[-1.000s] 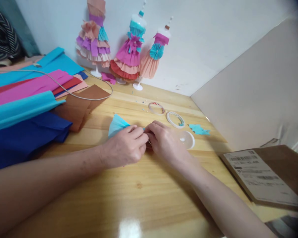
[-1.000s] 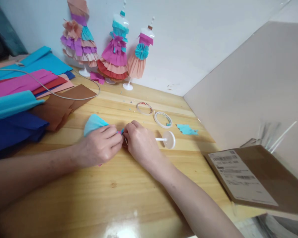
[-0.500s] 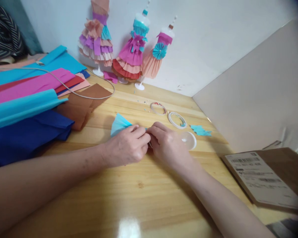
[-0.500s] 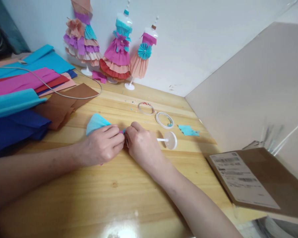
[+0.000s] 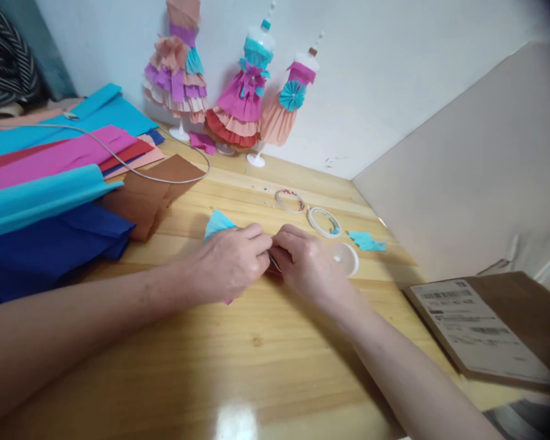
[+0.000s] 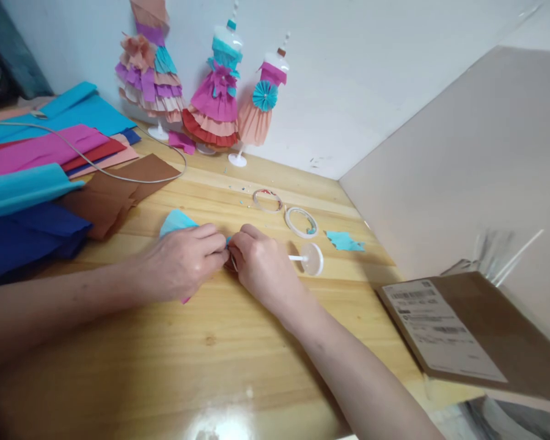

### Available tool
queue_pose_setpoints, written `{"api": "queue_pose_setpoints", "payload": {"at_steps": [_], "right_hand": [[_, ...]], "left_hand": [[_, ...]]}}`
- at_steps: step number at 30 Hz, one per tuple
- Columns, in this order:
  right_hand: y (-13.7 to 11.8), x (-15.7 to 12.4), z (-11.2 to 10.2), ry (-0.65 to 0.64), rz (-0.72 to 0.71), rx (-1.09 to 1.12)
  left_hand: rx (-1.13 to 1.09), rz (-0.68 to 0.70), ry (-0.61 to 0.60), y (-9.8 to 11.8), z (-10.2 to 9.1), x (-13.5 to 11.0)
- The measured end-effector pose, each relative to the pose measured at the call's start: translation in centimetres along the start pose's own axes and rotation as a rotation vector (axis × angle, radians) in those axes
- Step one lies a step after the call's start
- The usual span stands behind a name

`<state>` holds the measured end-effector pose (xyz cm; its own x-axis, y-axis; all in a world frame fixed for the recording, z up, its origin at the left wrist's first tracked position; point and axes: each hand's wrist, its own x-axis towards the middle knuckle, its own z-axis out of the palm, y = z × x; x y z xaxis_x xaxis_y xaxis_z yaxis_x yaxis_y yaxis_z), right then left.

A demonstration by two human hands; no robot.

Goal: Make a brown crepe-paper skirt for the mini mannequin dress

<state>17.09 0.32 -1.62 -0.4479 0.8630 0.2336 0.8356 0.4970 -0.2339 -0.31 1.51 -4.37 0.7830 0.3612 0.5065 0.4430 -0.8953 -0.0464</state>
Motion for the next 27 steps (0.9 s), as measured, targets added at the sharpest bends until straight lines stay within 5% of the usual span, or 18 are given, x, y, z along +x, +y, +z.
{"api": "queue_pose_setpoints", "payload": {"at_steps": [6, 13, 20, 27], "right_hand": [[-0.2, 0.0, -0.2, -0.015, 0.009, -0.002], [-0.2, 0.0, -0.3, -0.022, 0.013, 0.033], [-0.3, 0.0, -0.4, -0.041, 0.008, 0.019], [-0.2, 0.0, -0.3, -0.036, -0.001, 0.009]], "left_hand": [[-0.126, -0.141, 0.115, -0.5, -0.9, 0.2], [0.214, 0.312, 0.256, 1.3, -0.9, -0.2], [0.425, 0.03, 0.303, 2.5, 0.0, 0.1], [0.447, 0.08, 0.346, 2.4, 0.6, 0.3]]}}
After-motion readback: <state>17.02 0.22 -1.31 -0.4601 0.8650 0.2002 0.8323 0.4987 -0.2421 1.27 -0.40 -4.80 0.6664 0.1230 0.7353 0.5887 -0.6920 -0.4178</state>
